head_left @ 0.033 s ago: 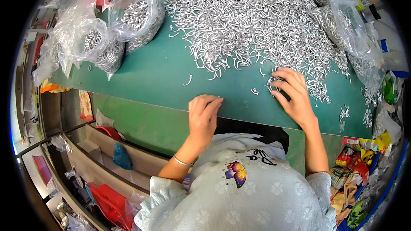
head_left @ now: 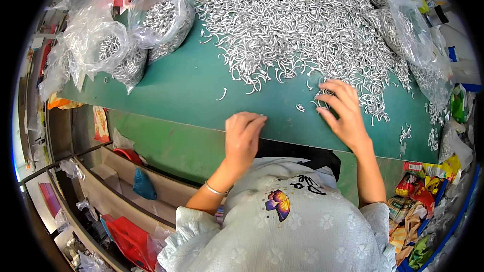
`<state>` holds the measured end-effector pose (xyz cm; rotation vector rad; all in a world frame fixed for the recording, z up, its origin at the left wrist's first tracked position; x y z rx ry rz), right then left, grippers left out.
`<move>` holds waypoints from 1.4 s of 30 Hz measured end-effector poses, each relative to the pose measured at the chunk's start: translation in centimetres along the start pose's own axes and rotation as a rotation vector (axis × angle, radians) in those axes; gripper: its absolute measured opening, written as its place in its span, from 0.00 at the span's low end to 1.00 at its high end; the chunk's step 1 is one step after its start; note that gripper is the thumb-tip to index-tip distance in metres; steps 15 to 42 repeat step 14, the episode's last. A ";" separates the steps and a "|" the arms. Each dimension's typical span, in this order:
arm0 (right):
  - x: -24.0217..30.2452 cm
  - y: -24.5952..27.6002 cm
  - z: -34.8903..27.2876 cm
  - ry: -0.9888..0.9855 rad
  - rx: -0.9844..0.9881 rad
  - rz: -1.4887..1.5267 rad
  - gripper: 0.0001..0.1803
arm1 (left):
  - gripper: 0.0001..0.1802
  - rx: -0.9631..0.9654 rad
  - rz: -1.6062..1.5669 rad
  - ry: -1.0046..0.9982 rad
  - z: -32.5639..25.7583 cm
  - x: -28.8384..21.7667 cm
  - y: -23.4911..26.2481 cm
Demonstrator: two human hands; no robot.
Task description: The person sorts through a pile of small curved metal hooks on a green work table by hand, picking up individual pieces and gathering them into plastic bags.
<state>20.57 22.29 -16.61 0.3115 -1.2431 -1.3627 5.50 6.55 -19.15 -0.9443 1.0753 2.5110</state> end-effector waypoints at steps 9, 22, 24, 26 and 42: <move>0.3 0.5 -1.2 -0.094 -0.130 -0.036 0.13 | 0.14 0.036 -0.025 -0.013 0.0 -1.3 -1.2; 1.5 -0.6 -3.0 -0.140 0.077 0.097 0.16 | 0.16 0.160 -0.213 -0.018 -0.9 -4.2 -5.6; 1.5 -0.6 -3.0 -0.140 0.077 0.097 0.16 | 0.16 0.160 -0.213 -0.018 -0.9 -4.2 -5.6; 1.5 -0.6 -3.0 -0.140 0.077 0.097 0.16 | 0.16 0.160 -0.213 -0.018 -0.9 -4.2 -5.6; 1.5 -0.6 -3.0 -0.140 0.077 0.097 0.16 | 0.16 0.160 -0.213 -0.018 -0.9 -4.2 -5.6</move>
Point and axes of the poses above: each hand's wrist, its own z-axis towards the middle knuckle, its own y-axis out of the back of the hand, x = y × z, the point moved 7 cm from there along z, towards the middle knuckle, and after that the axes turned 9 degrees about -x, right-handed, at the moved point
